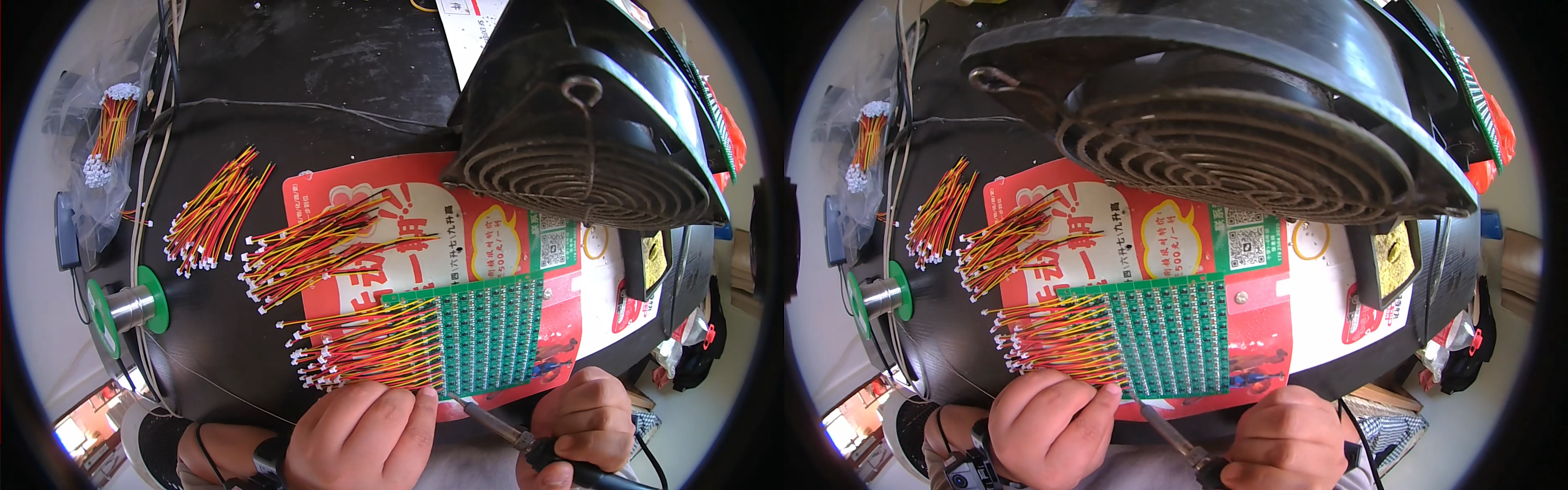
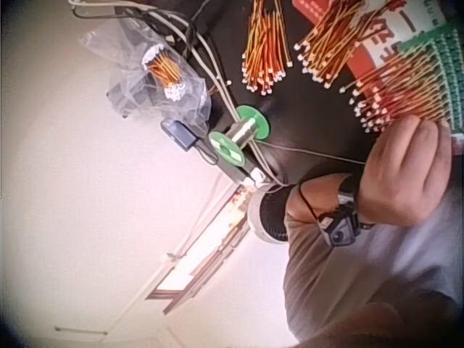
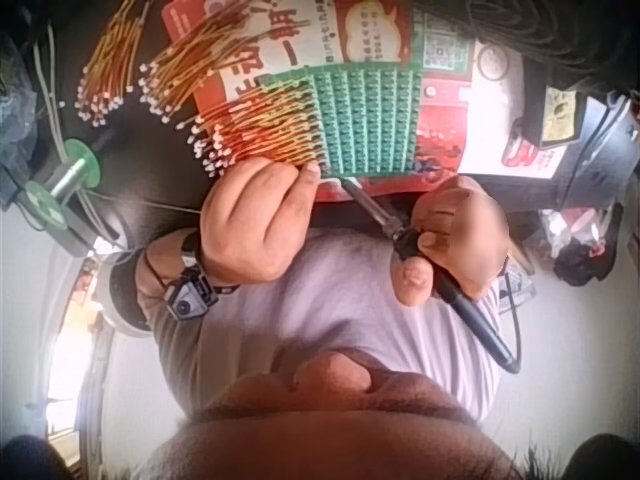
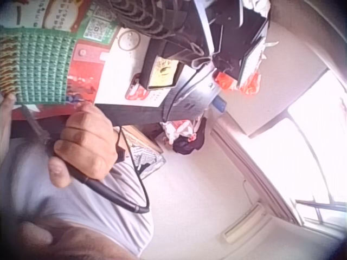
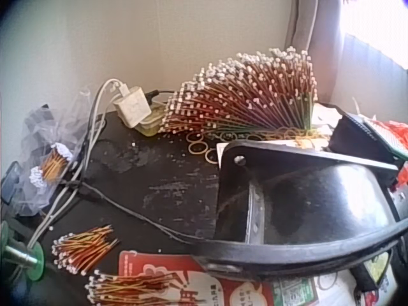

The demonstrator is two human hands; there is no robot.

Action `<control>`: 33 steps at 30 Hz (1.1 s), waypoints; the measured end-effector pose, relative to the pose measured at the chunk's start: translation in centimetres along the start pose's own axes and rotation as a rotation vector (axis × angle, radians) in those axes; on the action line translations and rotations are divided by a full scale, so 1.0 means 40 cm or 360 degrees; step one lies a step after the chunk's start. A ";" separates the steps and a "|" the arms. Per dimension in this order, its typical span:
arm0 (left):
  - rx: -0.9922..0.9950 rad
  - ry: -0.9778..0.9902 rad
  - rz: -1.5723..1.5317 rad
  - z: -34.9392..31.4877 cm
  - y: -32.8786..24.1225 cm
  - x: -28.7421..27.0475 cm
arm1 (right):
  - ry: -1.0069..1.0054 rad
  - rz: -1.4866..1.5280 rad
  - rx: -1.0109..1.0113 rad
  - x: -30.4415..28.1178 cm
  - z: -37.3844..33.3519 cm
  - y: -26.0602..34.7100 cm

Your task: Soldering electrical wires onto a printed circuit board.

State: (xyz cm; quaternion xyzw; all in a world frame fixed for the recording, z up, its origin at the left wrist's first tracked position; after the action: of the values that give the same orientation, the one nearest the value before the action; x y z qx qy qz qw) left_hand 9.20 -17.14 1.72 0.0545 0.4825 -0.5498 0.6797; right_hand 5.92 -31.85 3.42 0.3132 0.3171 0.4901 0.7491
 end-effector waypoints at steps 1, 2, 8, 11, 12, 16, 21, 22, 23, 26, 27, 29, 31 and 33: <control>0.0000 -0.0001 0.0000 0.001 0.001 -0.001 | -0.0074 0.0014 -0.0023 -0.009 0.000 0.003; 0.0005 0.0011 -0.0003 0.002 0.002 0.000 | -0.0076 0.0012 -0.0031 -0.005 0.002 0.001; -0.0182 0.0066 -0.0002 0.005 0.015 -0.004 | 0.0022 -0.0017 -0.0009 0.004 0.014 0.004; 0.0025 -0.0036 -0.0029 -0.012 0.004 -0.006 | 0.0012 -0.0031 -0.0050 0.001 0.014 0.008; 0.0039 -0.0070 -0.0060 -0.016 0.005 -0.010 | 0.0005 -0.0020 -0.0062 -0.003 0.013 0.011; -0.0439 0.0061 -0.0054 0.007 0.053 -0.038 | -0.0004 -0.0061 -0.0051 -0.007 0.008 0.012; -0.0800 -0.0125 0.0457 0.013 0.185 -0.156 | -0.0039 -0.0091 -0.0048 -0.008 0.008 0.018; -0.0835 -0.0156 0.0422 0.013 0.200 -0.157 | -0.0033 -0.0110 -0.0049 -0.009 0.006 0.018; -0.0839 -0.0159 0.0435 0.014 0.206 -0.157 | -0.0023 -0.0110 -0.0051 -0.006 0.009 0.018; -0.0673 -0.0119 0.0306 0.027 0.201 -0.128 | -0.0008 -0.0083 -0.0049 -0.003 0.013 0.017; -0.0672 -0.0120 0.0310 0.033 0.202 -0.124 | -0.0009 -0.0081 -0.0051 -0.003 0.013 0.019; -0.0625 -0.0039 0.0267 0.045 0.203 -0.102 | 0.0006 -0.0079 -0.0046 -0.002 0.012 0.021; -0.0612 -0.0022 0.0278 0.049 0.213 -0.089 | 0.0016 -0.0079 -0.0047 -0.001 0.012 0.021; -0.0649 -0.0035 0.0312 0.050 0.221 -0.086 | 0.0024 -0.0076 -0.0049 0.002 0.011 0.020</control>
State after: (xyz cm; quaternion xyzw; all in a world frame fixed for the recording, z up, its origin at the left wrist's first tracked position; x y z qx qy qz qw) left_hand 17.71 -12.51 1.22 -0.0433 0.5686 -0.3728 0.7320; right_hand 5.87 -31.59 4.31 0.2903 0.3227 0.4791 0.7630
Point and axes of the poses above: each hand's wrist, its own z-axis towards the middle knuckle, its own x-axis out of the palm, y = z × x, the point moved 9 cm from there along z, towards the middle knuckle, and after that the axes turned 7 degrees about -y, right-handed, at the moved point
